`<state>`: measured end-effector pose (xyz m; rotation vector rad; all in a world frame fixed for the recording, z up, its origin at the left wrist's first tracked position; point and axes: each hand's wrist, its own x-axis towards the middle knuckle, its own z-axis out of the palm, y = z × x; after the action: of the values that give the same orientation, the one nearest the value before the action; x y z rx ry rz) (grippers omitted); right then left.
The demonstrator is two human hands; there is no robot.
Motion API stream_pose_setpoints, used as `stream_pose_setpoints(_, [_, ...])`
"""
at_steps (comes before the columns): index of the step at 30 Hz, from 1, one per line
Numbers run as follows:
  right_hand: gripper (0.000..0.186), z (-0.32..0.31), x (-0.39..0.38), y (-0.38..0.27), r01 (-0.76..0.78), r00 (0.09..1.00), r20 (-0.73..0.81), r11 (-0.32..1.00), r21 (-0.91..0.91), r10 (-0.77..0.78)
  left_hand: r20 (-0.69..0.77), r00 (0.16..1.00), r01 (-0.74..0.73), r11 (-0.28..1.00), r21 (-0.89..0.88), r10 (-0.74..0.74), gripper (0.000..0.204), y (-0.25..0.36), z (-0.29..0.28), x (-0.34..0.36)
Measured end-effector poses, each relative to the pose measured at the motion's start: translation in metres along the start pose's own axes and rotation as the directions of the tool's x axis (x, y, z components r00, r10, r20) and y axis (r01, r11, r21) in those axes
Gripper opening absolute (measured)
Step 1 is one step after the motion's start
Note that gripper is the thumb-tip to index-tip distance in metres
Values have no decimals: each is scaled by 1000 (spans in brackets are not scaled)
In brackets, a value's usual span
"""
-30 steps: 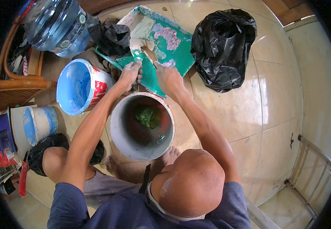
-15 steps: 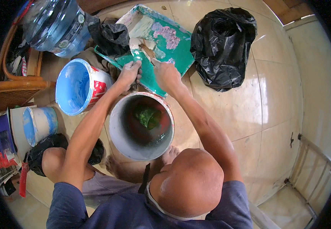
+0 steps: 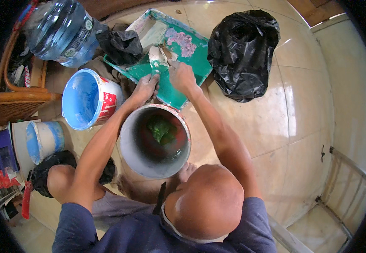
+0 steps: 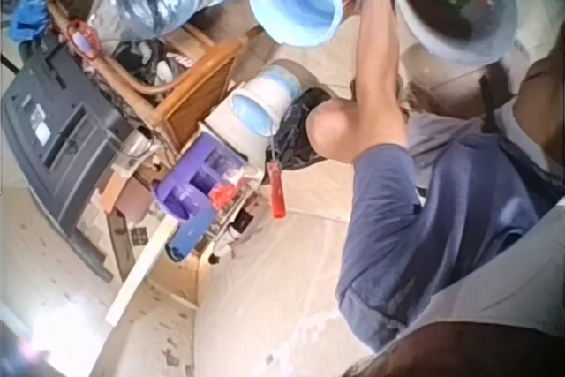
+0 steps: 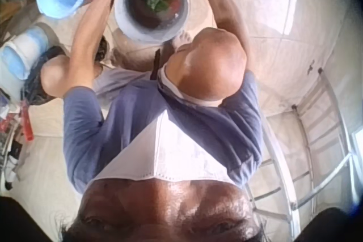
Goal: The person mixes different colored paints and liquids between several buckets and a paint tray on the floor. They use a small cup to transfer liquid, a piece of wood for stirring, and a putty knife to scrape and mix paint in the tray.
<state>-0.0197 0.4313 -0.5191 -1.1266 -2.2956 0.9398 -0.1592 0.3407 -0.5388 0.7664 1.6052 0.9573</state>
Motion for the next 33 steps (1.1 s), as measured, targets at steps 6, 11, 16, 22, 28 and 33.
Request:
stream_pose_setpoints(6, [30, -24, -22, -2, 34, 999, 43, 999, -37, -32, 12, 998, 55, 996, -71, -55, 28, 5, -3, -2])
stream_pose_setpoints(11, [32, -20, -56, -17, -38, 995, 95, 998, -54, 43, -44, 996, 68, 995, -66, -71, 29, 1, 0, 0])
stream_pose_setpoints(16, [35, -14, -29, -30, -105, 976, 181, 988, -111, 124, -23, 997, 69, 995, -68, -71, 29, 5, -3, 5])
stream_pose_setpoints(22, [34, -20, -36, -33, -48, 979, 191, 994, -97, 66, -46, 994, 98, 991, -90, -102, 29, 3, -8, 1])
stream_pose_setpoints(28, [34, -15, -19, -32, -39, 975, 215, 994, -99, 60, -57, 995, 78, 989, -127, -86, 31, 8, -6, 4])
stream_pose_setpoints(33, [33, -3, -20, -23, -23, 988, 149, 999, -35, 28, -57, 994, 78, 983, -165, -88, 30, 3, -9, 5])
